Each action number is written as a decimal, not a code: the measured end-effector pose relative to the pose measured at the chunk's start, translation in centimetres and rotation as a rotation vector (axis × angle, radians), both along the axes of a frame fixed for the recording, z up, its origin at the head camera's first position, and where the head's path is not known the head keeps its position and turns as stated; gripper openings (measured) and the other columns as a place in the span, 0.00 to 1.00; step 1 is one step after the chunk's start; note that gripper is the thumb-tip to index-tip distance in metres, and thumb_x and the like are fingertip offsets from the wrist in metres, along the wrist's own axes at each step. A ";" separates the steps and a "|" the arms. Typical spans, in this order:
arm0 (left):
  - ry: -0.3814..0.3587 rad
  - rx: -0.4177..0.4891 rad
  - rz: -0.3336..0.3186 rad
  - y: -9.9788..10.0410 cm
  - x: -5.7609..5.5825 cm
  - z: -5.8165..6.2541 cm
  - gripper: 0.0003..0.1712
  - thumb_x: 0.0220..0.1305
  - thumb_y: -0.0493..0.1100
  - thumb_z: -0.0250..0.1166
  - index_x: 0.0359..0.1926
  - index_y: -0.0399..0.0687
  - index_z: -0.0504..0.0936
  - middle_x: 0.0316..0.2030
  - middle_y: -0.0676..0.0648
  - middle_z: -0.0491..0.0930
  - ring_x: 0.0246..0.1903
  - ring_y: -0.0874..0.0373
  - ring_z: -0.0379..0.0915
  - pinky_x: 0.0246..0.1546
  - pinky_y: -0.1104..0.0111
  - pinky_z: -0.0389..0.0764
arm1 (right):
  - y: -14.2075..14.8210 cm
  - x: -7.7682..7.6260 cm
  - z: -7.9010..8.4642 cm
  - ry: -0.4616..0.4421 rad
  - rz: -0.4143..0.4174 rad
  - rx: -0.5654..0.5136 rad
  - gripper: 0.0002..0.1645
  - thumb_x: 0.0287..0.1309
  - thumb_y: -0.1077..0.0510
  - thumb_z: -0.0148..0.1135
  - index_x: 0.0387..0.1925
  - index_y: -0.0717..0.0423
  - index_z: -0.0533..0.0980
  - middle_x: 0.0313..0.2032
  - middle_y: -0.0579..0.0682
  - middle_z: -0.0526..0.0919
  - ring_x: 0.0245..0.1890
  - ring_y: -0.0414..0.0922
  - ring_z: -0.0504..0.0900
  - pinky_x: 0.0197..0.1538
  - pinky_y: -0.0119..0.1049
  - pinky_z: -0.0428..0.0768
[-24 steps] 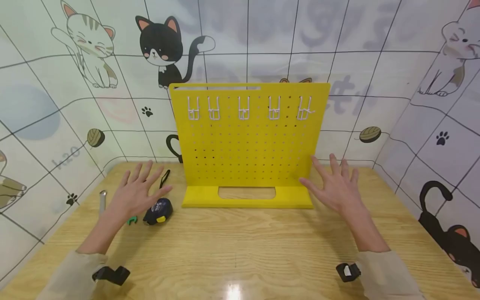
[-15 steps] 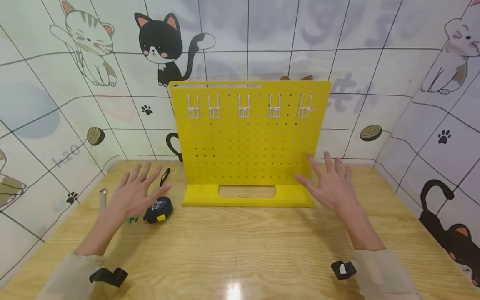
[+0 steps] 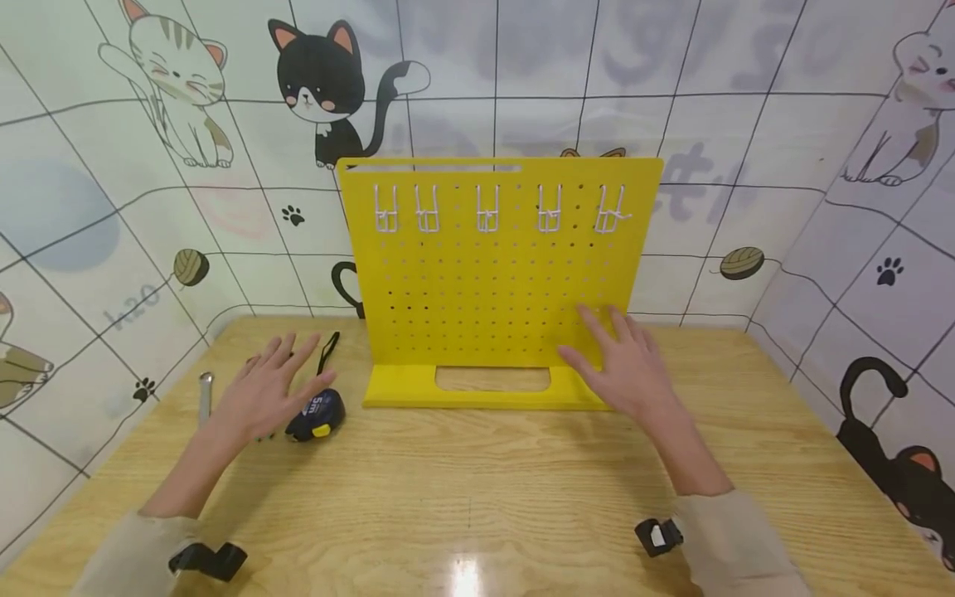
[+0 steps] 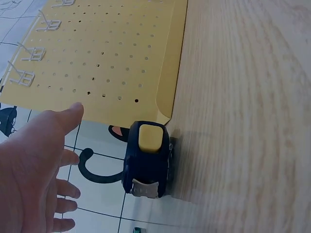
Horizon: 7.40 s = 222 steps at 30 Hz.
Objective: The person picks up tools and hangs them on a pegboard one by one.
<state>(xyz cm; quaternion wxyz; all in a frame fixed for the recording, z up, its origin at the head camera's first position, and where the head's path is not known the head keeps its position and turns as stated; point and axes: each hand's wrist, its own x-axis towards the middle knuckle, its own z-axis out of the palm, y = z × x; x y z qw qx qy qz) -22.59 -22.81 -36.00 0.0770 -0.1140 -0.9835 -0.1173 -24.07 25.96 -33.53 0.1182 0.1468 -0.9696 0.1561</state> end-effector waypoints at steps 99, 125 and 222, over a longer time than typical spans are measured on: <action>-0.205 0.490 -0.139 -1.0 2.6 -3.8 0.45 0.45 0.50 0.84 0.60 0.34 0.75 0.52 0.39 0.80 0.50 0.43 0.79 0.50 0.52 0.81 | -25.0 -4.3 -5.2 -0.677 0.344 -0.963 0.27 0.71 0.60 0.60 0.64 0.71 0.68 0.52 0.65 0.80 0.50 0.60 0.84 0.54 0.45 0.83; -0.251 0.554 -0.203 -0.7 2.9 -3.7 0.42 0.46 0.49 0.84 0.59 0.37 0.76 0.52 0.43 0.80 0.49 0.49 0.80 0.49 0.58 0.81 | -30.5 -5.4 -6.0 -0.826 0.290 -1.022 0.17 0.68 0.66 0.58 0.51 0.78 0.77 0.44 0.69 0.85 0.47 0.60 0.86 0.49 0.43 0.85; -0.007 0.627 -0.501 8.8 1.5 -0.7 0.46 0.35 0.39 0.88 0.59 0.45 0.78 0.55 0.48 0.78 0.54 0.51 0.76 0.55 0.56 0.80 | -22.5 -3.3 0.3 0.004 0.368 -1.264 0.13 0.64 0.58 0.69 0.43 0.65 0.86 0.35 0.59 0.88 0.29 0.47 0.83 0.41 0.49 0.86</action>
